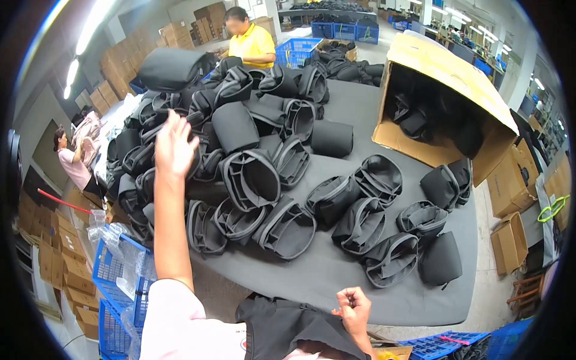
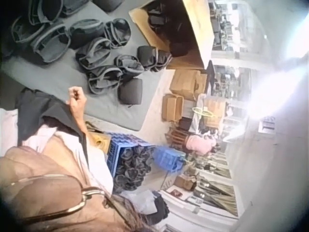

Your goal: Trim excess thread and sort padded black industrial components in a factory setting.

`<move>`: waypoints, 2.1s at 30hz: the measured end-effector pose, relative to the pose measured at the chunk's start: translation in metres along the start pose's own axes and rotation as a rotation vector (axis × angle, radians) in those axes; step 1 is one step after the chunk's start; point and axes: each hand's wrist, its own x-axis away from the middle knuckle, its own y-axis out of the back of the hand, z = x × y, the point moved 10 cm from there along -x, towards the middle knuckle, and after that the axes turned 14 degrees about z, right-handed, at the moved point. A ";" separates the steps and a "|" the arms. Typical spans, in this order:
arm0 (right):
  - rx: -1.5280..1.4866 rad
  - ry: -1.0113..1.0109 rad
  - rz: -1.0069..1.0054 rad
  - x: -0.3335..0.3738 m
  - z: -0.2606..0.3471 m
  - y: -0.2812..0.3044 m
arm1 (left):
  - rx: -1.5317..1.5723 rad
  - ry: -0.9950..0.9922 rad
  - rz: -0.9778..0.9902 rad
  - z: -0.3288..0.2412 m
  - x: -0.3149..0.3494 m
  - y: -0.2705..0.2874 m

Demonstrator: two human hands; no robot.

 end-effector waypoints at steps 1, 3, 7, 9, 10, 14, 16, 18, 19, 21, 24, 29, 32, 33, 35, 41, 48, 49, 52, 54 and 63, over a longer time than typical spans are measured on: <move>-0.017 -0.005 -0.010 0.001 -0.004 0.000 | -0.049 -0.012 0.014 0.018 0.017 0.003; 0.051 0.044 -0.006 0.003 -0.004 0.003 | -0.003 0.137 0.284 0.057 0.048 -0.013; -0.010 -0.090 -0.111 0.010 -0.011 0.023 | -0.006 0.418 0.393 0.132 0.098 -0.044; -0.035 -0.058 -0.197 0.009 -0.011 0.041 | -0.019 0.465 0.469 0.155 0.112 -0.075; -0.074 -0.004 -0.227 0.008 -0.008 0.049 | -0.059 0.487 0.530 0.165 0.121 -0.089; -0.059 0.078 -0.369 -0.002 -0.005 0.091 | -0.204 0.533 0.788 0.203 0.165 -0.145; -0.133 0.060 -0.423 0.002 -0.002 0.100 | -0.262 0.618 0.982 0.234 0.199 -0.174; -0.222 0.062 -0.462 0.009 -0.010 0.113 | -0.492 0.573 1.256 0.263 0.229 -0.210; -0.231 0.068 -0.498 0.016 -0.015 0.120 | -0.640 0.433 1.321 0.262 0.234 -0.231; -0.242 -0.020 -0.587 0.034 -0.032 0.129 | -0.998 -0.144 1.365 0.250 0.237 -0.272; -0.289 -0.045 -0.634 0.046 -0.047 0.133 | -0.974 -0.080 1.480 0.294 0.244 -0.291; -0.352 0.054 -0.697 0.036 -0.064 0.153 | -1.256 -0.020 1.322 0.342 0.252 -0.325; -0.356 0.052 -0.672 0.038 -0.053 0.154 | -1.236 0.014 1.373 0.366 0.246 -0.307; -0.346 0.043 -0.669 0.040 -0.050 0.153 | -1.162 -0.031 1.373 0.363 0.243 -0.300; -0.313 0.049 -0.713 0.057 -0.061 0.161 | -1.056 0.118 1.387 0.338 0.242 -0.283; -0.185 0.093 -0.720 0.064 -0.018 0.160 | -0.729 -0.226 1.784 0.240 0.293 -0.327; -0.366 0.158 -0.700 0.038 -0.072 0.163 | -0.651 -0.599 1.808 0.208 0.348 -0.332; -0.534 0.045 -0.554 0.032 -0.090 0.148 | -0.688 -0.565 1.721 0.226 0.339 -0.322; -0.561 -0.027 -0.537 0.025 -0.105 0.114 | -0.358 0.182 1.284 0.300 0.294 -0.258; -0.575 -0.056 -0.535 0.029 -0.120 0.104 | -0.360 0.376 1.189 0.326 0.291 -0.226; -0.658 -0.013 -0.462 0.043 -0.123 0.071 | -1.013 0.737 1.405 0.338 0.317 -0.215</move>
